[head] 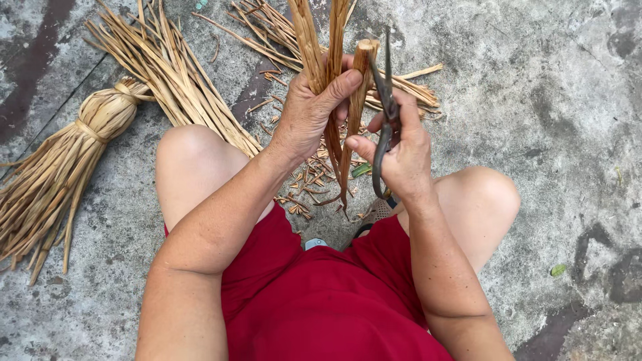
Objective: The person sits on a concrete floor and uses a pair of shears to trim and split dried plant stems. They hold the stems in their left hand and cut them into smaller pieces with the shears in their right hand, placing the trimmed pieces on the floor.
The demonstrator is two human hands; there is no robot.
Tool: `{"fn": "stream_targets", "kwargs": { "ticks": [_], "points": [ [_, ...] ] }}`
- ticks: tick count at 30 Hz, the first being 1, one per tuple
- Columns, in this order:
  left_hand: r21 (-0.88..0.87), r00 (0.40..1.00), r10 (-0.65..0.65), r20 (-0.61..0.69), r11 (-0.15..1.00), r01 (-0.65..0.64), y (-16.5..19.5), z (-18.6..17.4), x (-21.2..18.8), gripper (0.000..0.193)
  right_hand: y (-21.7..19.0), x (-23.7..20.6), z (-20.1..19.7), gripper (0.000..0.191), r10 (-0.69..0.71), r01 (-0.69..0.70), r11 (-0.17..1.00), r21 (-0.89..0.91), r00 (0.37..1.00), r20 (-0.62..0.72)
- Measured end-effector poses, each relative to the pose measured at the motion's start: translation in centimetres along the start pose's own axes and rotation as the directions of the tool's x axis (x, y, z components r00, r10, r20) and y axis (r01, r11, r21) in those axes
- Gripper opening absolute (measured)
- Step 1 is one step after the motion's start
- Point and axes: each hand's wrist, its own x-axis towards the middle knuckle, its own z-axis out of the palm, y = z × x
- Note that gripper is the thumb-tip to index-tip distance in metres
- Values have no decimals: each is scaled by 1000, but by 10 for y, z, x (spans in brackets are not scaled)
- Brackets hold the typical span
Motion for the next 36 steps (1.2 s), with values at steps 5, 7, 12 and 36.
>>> {"fn": "stream_targets", "kwargs": {
  "ticks": [5,7,12,36],
  "points": [
    [89,999,10,30,996,-13,0,-2,-2,27,-4,0,4,78,20,-19,999,-39,999,27],
    [123,999,1,35,992,-5,-1,-1,-3,27,-5,0,3,77,51,-49,998,-48,998,36],
    [104,1000,-6,21,995,4,-3,-3,-5,26,-10,3,2,79,47,-42,995,-86,997,56],
    [124,1000,-17,-7,992,18,-11,0,-5,25,-3,5,8,72,19,-21,999,-47,999,-41]
  ]
}}
